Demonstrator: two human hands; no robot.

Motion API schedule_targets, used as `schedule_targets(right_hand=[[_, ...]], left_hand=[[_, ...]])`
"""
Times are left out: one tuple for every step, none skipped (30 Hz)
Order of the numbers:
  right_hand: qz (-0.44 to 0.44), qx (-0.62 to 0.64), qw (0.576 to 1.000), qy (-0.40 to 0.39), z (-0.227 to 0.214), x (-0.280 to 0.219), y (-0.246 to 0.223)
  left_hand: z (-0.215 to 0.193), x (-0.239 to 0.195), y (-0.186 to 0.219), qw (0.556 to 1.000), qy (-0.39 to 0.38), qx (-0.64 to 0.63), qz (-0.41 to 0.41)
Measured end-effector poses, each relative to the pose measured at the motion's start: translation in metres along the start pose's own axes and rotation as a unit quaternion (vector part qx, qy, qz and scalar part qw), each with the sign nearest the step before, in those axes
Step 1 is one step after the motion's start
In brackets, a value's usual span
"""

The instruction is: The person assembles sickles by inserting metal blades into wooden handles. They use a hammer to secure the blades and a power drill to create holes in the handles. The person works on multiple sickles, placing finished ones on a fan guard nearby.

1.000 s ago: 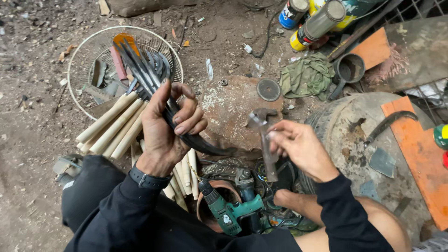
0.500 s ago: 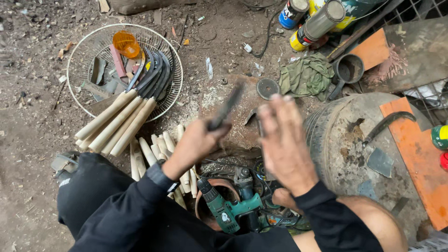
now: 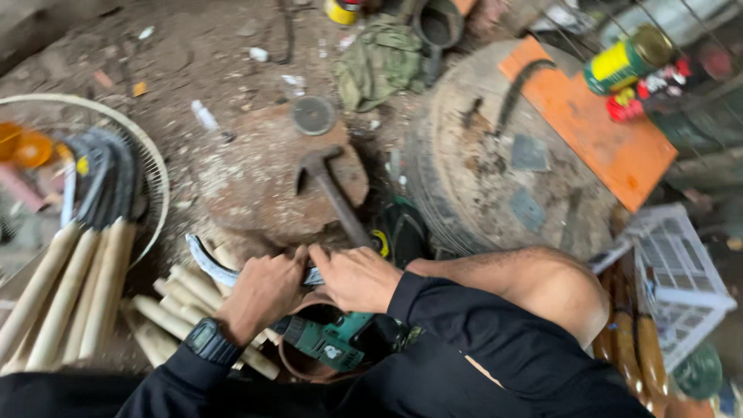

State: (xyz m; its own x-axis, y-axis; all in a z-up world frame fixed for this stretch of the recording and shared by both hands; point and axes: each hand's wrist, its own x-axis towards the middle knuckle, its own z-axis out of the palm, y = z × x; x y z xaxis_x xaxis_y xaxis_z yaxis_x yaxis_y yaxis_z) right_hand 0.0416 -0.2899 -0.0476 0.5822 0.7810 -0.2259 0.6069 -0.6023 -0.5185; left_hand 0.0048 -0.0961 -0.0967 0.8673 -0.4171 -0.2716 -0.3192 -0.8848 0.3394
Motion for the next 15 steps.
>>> schedule_targets(right_hand=[[-0.024,0.003,0.999,0.046,0.005,-0.008,0.004],[-0.049,0.004,0.995,0.091,0.009,-0.015,0.008],[-0.031,0.004,0.997,0.075,0.013,-0.023,0.013],[-0.014,0.004,0.998,0.058,0.017,-0.03,0.017],[0.0,0.002,0.999,0.041,0.019,-0.035,0.022],[-0.002,-0.003,0.998,0.069,0.021,-0.04,0.026],[-0.006,-0.007,0.995,0.096,0.023,-0.045,0.03],[-0.01,-0.011,0.992,0.122,0.025,-0.05,0.035],[0.009,0.007,0.993,0.12,0.027,-0.054,0.039],[0.029,0.025,0.992,0.118,0.028,-0.057,0.045],[0.049,0.044,0.991,0.116,0.029,-0.06,0.051],[0.063,0.048,0.986,0.148,0.029,-0.063,0.06],[0.077,0.052,0.979,0.181,0.027,-0.066,0.072],[0.091,0.056,0.971,0.213,0.025,-0.068,0.084],[0.167,0.094,0.962,0.193,0.024,-0.069,0.098]], left_hand=[[0.001,0.005,0.003,1.0,-0.006,-0.008,0.014],[0.0,0.011,0.004,0.999,-0.007,-0.017,0.042],[-0.002,0.017,0.007,0.997,-0.008,-0.028,0.067],[-0.004,0.024,0.01,0.995,-0.009,-0.039,0.091],[-0.007,0.03,0.014,0.994,-0.076,-0.022,0.073],[-0.01,0.036,0.019,0.988,-0.142,-0.005,0.054],[-0.014,0.04,0.024,0.977,-0.209,0.013,0.033],[-0.018,0.043,0.03,0.985,-0.151,0.028,0.077],[-0.022,0.047,0.036,0.988,-0.092,0.041,0.119],[-0.025,0.048,0.04,0.985,-0.033,0.054,0.162],[-0.029,0.048,0.043,0.98,0.046,0.074,0.18],[-0.033,0.045,0.044,0.968,0.125,0.093,0.196],[-0.035,0.044,0.045,0.95,0.204,0.111,0.21],[-0.037,0.043,0.044,0.951,0.221,0.092,0.197],[-0.038,0.041,0.042,0.951,0.238,0.073,0.183]])
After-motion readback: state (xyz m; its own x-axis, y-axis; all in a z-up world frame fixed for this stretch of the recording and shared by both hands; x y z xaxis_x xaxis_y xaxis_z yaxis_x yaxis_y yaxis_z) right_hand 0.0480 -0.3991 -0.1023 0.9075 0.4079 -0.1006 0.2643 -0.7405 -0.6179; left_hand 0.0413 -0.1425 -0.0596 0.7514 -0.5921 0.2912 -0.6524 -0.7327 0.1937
